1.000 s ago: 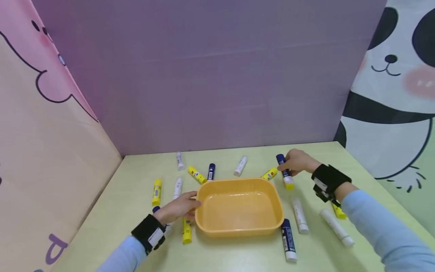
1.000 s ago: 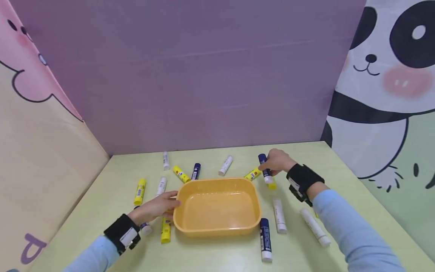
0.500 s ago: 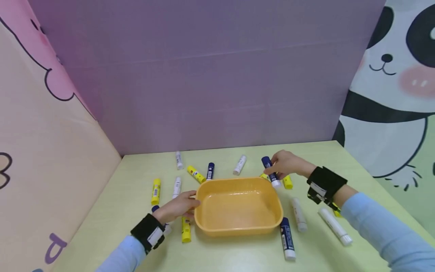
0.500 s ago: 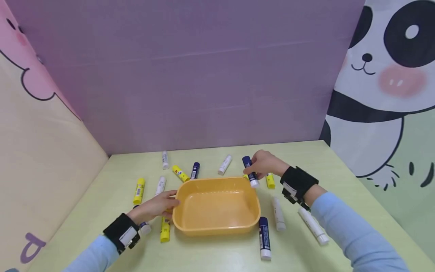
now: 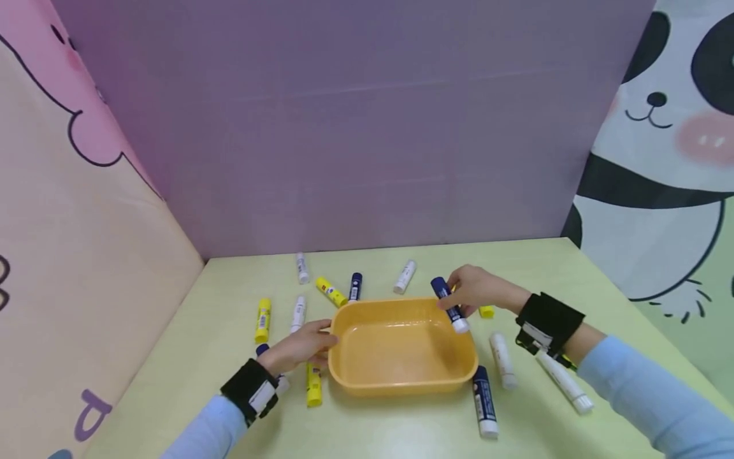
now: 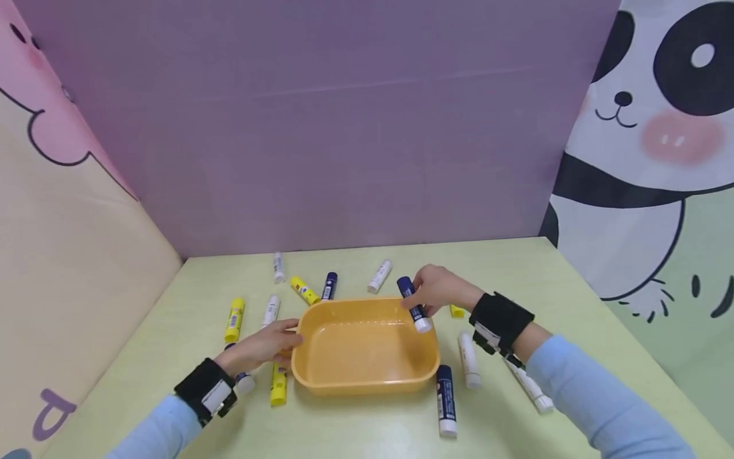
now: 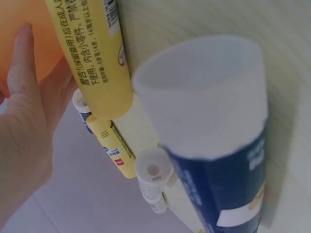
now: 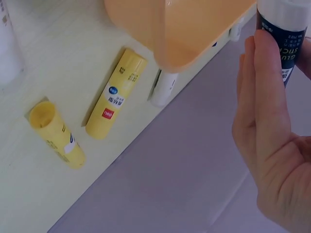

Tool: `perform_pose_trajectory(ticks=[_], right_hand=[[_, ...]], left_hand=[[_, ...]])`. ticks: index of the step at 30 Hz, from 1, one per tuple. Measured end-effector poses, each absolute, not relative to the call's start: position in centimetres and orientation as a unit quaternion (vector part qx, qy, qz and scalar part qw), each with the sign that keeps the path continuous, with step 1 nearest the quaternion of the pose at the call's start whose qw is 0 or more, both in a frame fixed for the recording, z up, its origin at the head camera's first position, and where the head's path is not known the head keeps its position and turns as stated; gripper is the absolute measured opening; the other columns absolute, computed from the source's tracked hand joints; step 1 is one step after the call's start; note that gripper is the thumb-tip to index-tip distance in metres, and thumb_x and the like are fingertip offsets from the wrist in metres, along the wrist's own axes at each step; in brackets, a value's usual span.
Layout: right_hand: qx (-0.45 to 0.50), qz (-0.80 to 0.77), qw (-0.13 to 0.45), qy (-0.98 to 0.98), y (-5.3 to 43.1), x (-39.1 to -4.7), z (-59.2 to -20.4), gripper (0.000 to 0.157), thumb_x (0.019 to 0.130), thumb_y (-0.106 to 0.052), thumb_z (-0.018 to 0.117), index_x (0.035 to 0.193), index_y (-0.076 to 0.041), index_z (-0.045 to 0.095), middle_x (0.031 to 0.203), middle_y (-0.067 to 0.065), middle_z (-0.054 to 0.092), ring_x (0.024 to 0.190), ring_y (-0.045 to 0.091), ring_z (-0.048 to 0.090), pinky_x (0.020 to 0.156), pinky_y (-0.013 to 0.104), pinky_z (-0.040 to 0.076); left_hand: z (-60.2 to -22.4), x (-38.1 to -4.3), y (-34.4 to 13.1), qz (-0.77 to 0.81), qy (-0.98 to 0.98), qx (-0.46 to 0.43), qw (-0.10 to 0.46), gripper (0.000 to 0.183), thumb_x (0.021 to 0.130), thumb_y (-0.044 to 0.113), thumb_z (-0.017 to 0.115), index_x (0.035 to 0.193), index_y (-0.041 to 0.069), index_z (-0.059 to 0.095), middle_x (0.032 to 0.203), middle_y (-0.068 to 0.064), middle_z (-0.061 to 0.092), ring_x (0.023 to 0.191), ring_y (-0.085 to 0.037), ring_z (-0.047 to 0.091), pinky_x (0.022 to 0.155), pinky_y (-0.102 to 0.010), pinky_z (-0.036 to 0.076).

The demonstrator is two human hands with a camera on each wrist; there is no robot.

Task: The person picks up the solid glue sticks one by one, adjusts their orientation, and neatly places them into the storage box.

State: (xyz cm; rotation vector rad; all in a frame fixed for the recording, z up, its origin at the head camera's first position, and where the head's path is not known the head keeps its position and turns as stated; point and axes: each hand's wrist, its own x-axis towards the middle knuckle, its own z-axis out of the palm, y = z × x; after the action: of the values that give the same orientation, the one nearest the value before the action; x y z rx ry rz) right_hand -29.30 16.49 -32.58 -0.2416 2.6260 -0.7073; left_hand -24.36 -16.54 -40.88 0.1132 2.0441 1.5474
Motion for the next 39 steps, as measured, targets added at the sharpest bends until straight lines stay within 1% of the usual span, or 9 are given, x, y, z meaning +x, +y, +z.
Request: perform_pose_trajectory(ticks=[6, 11, 18, 23, 28, 33, 39], right_hand=[[-0.117, -0.246, 0.206, 0.94, 15.0, -28.4, -33.0, 0.05, 0.077, -0.028, 0.073, 0.112, 0.004, 0.055, 0.084, 0.007, 0.063, 0.064, 0.014, 0.061, 0.058, 0.025, 0.056], [-0.123, -0.24, 0.215, 0.939, 13.6, -27.7, -33.3, 0.043, 0.076, -0.025, 0.074, 0.107, 0.001, 0.058, 0.082, 0.006, 0.061, 0.062, 0.013, 0.061, 0.056, 0.024, 0.055], [-0.104, -0.217, 0.233, 0.942, 12.0, -27.1, -35.1, 0.039, 0.076, -0.025, 0.074, 0.103, -0.002, 0.059, 0.081, 0.005, 0.059, 0.062, 0.013, 0.06, 0.055, 0.022, 0.055], [-0.106, -0.212, 0.239, 0.942, 11.6, -26.8, -36.1, 0.032, 0.077, -0.024, 0.073, 0.097, -0.003, 0.06, 0.076, 0.005, 0.059, 0.059, 0.013, 0.06, 0.053, 0.021, 0.054], [-0.098, -0.219, 0.233, 0.943, 11.4, -26.6, -36.9, 0.028, 0.076, -0.024, 0.074, 0.09, -0.005, 0.058, 0.076, 0.005, 0.058, 0.058, 0.014, 0.059, 0.053, 0.022, 0.053], [-0.086, -0.238, 0.23, 0.94, 11.3, -26.4, -38.0, 0.026, 0.076, -0.026, 0.074, 0.082, -0.007, 0.059, 0.072, 0.004, 0.059, 0.058, 0.013, 0.059, 0.053, 0.023, 0.053], [-0.066, -0.275, 0.238, 0.929, 11.2, -26.3, -39.2, 0.026, 0.077, -0.028, 0.073, 0.084, -0.005, 0.064, 0.072, 0.003, 0.062, 0.062, 0.013, 0.058, 0.056, 0.022, 0.054]], left_hand=[[-41.0, -24.5, -16.8, 0.579, 0.761, 0.048, 0.289, 0.057, 0.095, 0.016, 0.046, 0.143, -0.001, 0.021, 0.133, -0.024, 0.046, 0.103, -0.024, 0.06, 0.083, -0.037, 0.054], [-41.2, -24.3, -17.0, 0.588, 0.752, 0.066, 0.29, 0.06, 0.095, 0.019, 0.047, 0.143, -0.002, 0.019, 0.132, -0.024, 0.047, 0.102, -0.024, 0.061, 0.084, -0.038, 0.054], [-41.2, -24.4, -17.1, 0.585, 0.753, 0.071, 0.291, 0.06, 0.096, 0.019, 0.046, 0.144, -0.002, 0.018, 0.133, -0.024, 0.046, 0.105, -0.026, 0.06, 0.085, -0.037, 0.053], [-41.3, -24.5, -17.1, 0.58, 0.758, 0.064, 0.293, 0.059, 0.096, 0.02, 0.046, 0.144, -0.001, 0.018, 0.133, -0.024, 0.045, 0.105, -0.026, 0.059, 0.085, -0.037, 0.053], [-41.3, -24.5, -16.9, 0.576, 0.764, 0.049, 0.286, 0.058, 0.096, 0.019, 0.046, 0.143, -0.002, 0.02, 0.132, -0.024, 0.047, 0.102, -0.024, 0.06, 0.084, -0.037, 0.054], [-41.3, -24.5, -16.8, 0.571, 0.77, 0.041, 0.282, 0.06, 0.095, 0.02, 0.047, 0.143, -0.002, 0.019, 0.132, -0.023, 0.047, 0.099, -0.022, 0.06, 0.083, -0.036, 0.054], [-41.5, -24.3, -16.8, 0.572, 0.77, 0.047, 0.281, 0.062, 0.095, 0.021, 0.048, 0.144, -0.002, 0.018, 0.132, -0.023, 0.047, 0.099, -0.022, 0.061, 0.084, -0.037, 0.054]])
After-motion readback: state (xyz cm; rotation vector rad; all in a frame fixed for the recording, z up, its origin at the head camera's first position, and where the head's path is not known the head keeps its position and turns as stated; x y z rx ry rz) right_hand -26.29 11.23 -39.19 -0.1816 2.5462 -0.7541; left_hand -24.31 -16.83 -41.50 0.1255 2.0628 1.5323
